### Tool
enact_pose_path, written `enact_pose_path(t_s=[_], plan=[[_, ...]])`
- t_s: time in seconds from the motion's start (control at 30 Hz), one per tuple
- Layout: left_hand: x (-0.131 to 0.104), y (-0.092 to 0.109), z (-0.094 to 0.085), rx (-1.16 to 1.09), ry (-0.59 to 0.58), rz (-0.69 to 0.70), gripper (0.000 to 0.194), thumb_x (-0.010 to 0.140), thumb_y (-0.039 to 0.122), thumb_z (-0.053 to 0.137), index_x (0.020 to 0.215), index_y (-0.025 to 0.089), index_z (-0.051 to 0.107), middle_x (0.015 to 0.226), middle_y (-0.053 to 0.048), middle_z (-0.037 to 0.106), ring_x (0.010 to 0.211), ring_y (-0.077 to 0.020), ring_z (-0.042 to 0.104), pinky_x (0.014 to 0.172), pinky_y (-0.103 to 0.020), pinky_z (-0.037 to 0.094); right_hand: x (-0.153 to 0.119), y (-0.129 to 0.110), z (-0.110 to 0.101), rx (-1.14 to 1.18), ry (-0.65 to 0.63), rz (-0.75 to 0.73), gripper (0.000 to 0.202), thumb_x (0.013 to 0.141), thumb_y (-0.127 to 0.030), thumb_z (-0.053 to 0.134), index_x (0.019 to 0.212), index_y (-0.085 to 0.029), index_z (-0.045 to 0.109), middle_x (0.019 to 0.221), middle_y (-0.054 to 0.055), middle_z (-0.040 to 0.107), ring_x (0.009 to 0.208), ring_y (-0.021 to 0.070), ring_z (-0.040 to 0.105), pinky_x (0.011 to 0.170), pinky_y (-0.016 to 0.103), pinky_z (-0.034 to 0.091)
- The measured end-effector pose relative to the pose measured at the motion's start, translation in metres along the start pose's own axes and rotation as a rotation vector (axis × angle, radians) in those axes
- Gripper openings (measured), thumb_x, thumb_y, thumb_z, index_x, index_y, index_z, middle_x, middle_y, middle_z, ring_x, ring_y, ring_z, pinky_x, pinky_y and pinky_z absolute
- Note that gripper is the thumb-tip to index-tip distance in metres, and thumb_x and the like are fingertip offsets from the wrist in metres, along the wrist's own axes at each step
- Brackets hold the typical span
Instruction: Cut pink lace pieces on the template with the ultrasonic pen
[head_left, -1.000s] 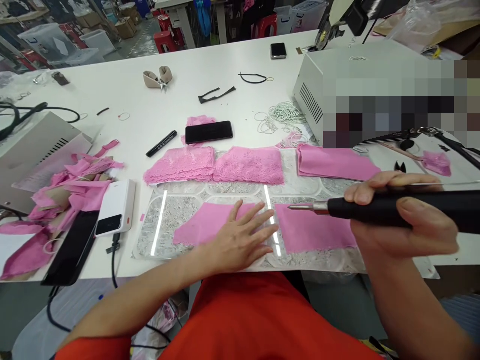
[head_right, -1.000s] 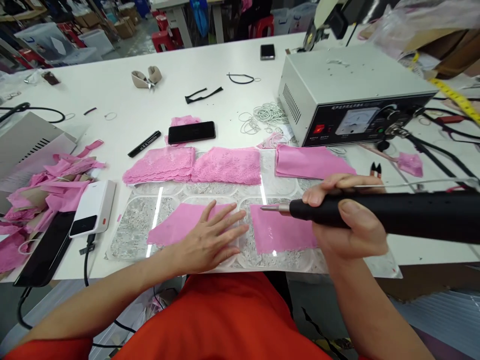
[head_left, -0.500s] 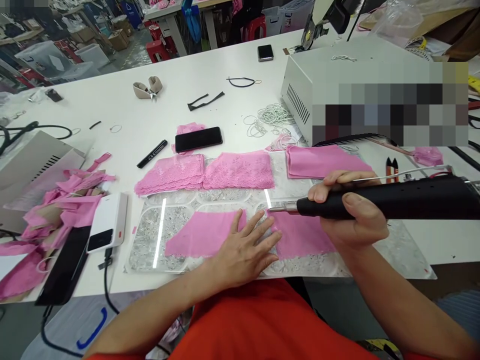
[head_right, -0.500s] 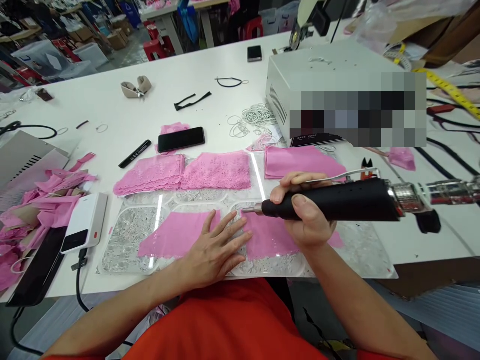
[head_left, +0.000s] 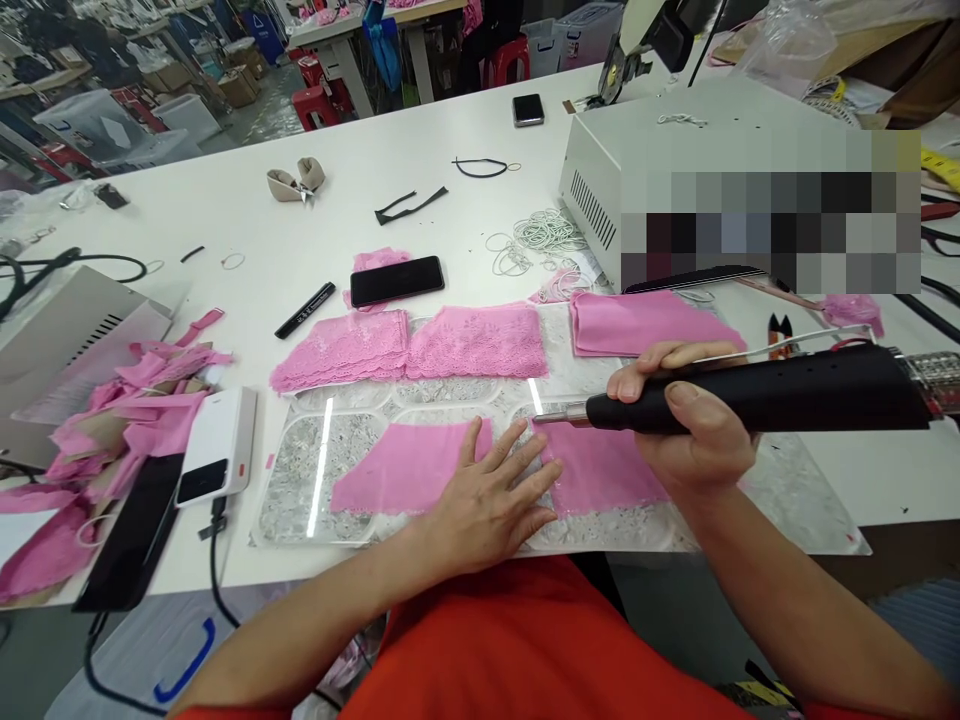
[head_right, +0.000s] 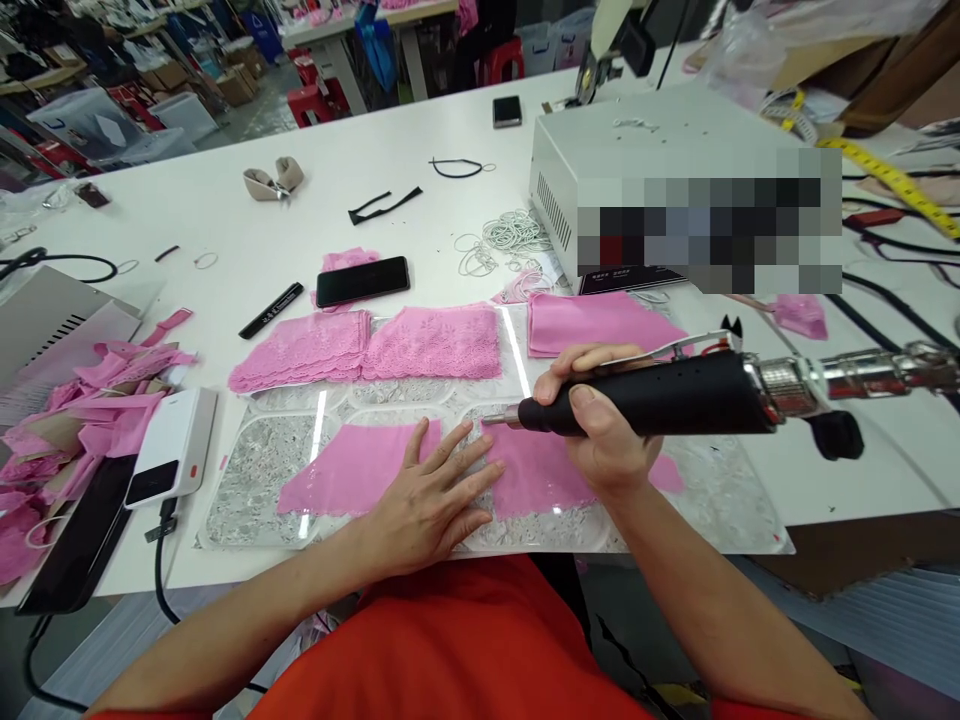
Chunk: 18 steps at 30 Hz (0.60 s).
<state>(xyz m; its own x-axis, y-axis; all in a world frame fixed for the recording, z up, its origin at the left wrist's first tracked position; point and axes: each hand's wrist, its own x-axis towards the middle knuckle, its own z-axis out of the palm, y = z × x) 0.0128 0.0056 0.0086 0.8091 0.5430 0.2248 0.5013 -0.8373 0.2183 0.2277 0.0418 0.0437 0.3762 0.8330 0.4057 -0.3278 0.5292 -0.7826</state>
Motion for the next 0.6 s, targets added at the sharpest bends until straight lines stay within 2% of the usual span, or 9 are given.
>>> enact_pose_path(t_s=[0.1,0.23,0.37,0.6], plan=[[-0.003,0.004,-0.007,-0.008,-0.011,0.019,0.041,0.102,0.037,0.048,0.138,0.018,0.053,0.145,-0.013,0.055,0.147,-0.0319,0.035,0.122,-0.065,0.01,0.002,-0.007,-0.004,0.04,0.028,0.014,0.013,0.064,-0.023,0.068,0.076,-0.02,0.068,0.075,0.0,0.062,0.049,0.0124,0.057,0.048,0.033,0.052],[-0.012,0.01,-0.013,-0.022,0.002,0.076,0.039,0.102,0.036,0.048,0.136,0.017,0.055,0.144,-0.011,0.057,0.148,-0.0284,0.034,0.124,-0.059,0.003,0.001,-0.018,-0.013,0.054,-0.021,0.072,0.016,0.059,-0.023,0.068,0.073,-0.018,0.071,0.069,0.002,0.062,0.043,0.0129,0.054,0.041,0.033,0.047],[-0.019,0.013,-0.011,-0.016,0.011,0.057,0.041,0.101,0.036,0.051,0.137,0.017,0.054,0.146,-0.01,0.055,0.149,-0.0278,0.032,0.125,-0.056,0.001,-0.002,-0.02,-0.014,0.05,-0.045,0.117,0.016,0.058,-0.025,0.071,0.073,-0.02,0.071,0.068,0.002,0.062,0.041,0.0131,0.053,0.039,0.033,0.047],[-0.021,0.014,-0.005,-0.017,0.007,0.051,0.043,0.1,0.037,0.052,0.138,0.018,0.053,0.146,-0.012,0.056,0.151,-0.0269,0.027,0.125,-0.056,0.004,-0.003,-0.017,-0.008,0.044,-0.068,0.099,0.015,0.06,-0.024,0.069,0.074,-0.02,0.071,0.069,0.002,0.062,0.042,0.013,0.054,0.041,0.034,0.049]])
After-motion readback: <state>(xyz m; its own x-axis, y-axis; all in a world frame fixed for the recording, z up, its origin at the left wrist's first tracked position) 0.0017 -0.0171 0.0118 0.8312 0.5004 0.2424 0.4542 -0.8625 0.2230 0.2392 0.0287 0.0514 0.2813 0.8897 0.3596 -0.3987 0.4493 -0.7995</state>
